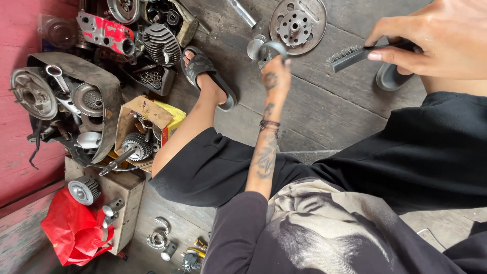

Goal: Cleaning a motorcycle engine piston using a wire brush to remove carbon deposits

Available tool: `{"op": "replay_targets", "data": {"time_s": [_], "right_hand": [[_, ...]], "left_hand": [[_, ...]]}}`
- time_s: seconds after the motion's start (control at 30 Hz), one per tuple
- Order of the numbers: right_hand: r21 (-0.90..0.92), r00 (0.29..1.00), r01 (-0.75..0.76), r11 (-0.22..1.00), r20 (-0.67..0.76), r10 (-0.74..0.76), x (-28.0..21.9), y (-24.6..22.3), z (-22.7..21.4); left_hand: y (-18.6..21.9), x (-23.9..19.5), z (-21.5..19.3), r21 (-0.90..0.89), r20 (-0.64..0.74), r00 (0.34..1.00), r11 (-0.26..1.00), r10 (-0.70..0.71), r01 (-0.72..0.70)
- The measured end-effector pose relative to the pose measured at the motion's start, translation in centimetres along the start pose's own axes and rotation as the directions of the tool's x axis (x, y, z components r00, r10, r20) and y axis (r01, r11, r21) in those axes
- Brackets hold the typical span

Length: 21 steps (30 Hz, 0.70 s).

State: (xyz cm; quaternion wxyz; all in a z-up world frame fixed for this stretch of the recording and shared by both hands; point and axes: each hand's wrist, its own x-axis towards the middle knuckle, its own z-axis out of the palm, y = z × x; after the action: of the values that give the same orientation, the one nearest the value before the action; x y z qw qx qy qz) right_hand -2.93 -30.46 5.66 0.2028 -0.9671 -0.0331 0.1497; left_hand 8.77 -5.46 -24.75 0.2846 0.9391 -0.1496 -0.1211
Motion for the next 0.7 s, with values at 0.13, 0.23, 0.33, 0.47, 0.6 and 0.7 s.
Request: {"op": "replay_targets", "data": {"time_s": [0.13,0.23,0.33,0.47,0.6,0.7], "right_hand": [[-0.112,0.997,-0.057,0.992,0.055,0.063,-0.1,-0.2,-0.8],[-0.166,0.995,-0.067,0.984,0.069,0.079,-0.5,0.0,-1.2],[-0.259,0.989,-0.091,0.961,0.093,0.119,-0.8,0.7,-0.7],[-0.336,0.977,-0.122,0.934,0.124,0.172,-0.6,1.3,-0.2],[-0.326,0.970,-0.108,0.939,0.173,0.171,0.4,2.0,-0.2],[-0.258,0.980,-0.091,0.962,0.146,0.132,0.8,2.2,-0.4]], "left_hand": [[2.7,0.6,6.2,0.056,0.089,0.913,0.913,0.398,-0.404],[1.9,1.5,11.5,0.128,0.075,0.799,0.789,0.597,-0.601],[-0.6,3.0,15.7,0.243,0.075,0.763,0.731,0.642,-0.638],[-2.6,6.9,17.8,0.457,0.014,0.740,0.654,0.672,-0.603],[-3.0,11.6,16.0,0.441,0.047,0.743,0.653,0.668,-0.616],[-3.2,13.8,16.1,0.429,0.023,0.765,0.685,0.644,-0.589]]}}
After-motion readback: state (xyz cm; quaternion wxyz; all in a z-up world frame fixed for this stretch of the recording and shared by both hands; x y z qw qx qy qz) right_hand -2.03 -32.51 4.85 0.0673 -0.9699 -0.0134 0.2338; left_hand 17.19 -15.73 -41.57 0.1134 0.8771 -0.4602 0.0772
